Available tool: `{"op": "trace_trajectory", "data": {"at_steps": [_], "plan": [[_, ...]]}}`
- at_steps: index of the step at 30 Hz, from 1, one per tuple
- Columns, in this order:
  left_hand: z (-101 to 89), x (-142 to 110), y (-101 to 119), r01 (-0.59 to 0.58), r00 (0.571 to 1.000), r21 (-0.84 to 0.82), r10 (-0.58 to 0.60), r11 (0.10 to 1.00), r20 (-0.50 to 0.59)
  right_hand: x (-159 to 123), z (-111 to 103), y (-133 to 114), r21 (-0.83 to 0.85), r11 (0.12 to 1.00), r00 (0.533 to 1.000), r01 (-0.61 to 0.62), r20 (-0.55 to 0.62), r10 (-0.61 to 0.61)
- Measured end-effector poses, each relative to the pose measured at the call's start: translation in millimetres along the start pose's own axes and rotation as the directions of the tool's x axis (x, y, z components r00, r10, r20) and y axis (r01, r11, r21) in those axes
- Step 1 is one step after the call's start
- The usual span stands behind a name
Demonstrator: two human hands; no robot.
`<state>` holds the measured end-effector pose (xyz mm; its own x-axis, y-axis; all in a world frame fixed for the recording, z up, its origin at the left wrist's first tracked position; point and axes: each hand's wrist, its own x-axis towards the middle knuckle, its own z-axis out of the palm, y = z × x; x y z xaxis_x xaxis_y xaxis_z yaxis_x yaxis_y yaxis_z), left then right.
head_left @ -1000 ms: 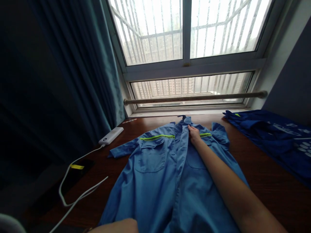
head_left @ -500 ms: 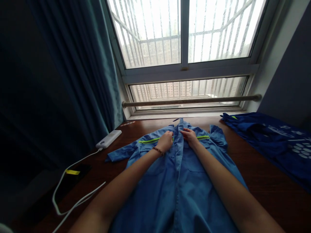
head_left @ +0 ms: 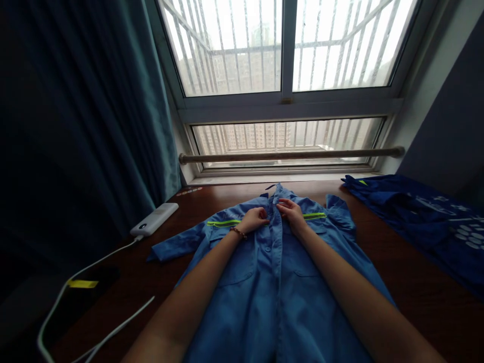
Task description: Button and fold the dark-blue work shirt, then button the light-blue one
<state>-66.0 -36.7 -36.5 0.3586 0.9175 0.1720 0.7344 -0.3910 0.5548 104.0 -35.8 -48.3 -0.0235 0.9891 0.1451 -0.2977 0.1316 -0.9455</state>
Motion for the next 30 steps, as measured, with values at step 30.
{"op": "trace_trajectory", "data": {"at_steps": [30], "plan": [[-1.4, -9, -4, 0.258, 0.965, -0.816, -0.174, 0.517, 0.195, -17, 18, 5, -0.517, 0.754, 0.913, 0.406, 0.252, -0.319]]}}
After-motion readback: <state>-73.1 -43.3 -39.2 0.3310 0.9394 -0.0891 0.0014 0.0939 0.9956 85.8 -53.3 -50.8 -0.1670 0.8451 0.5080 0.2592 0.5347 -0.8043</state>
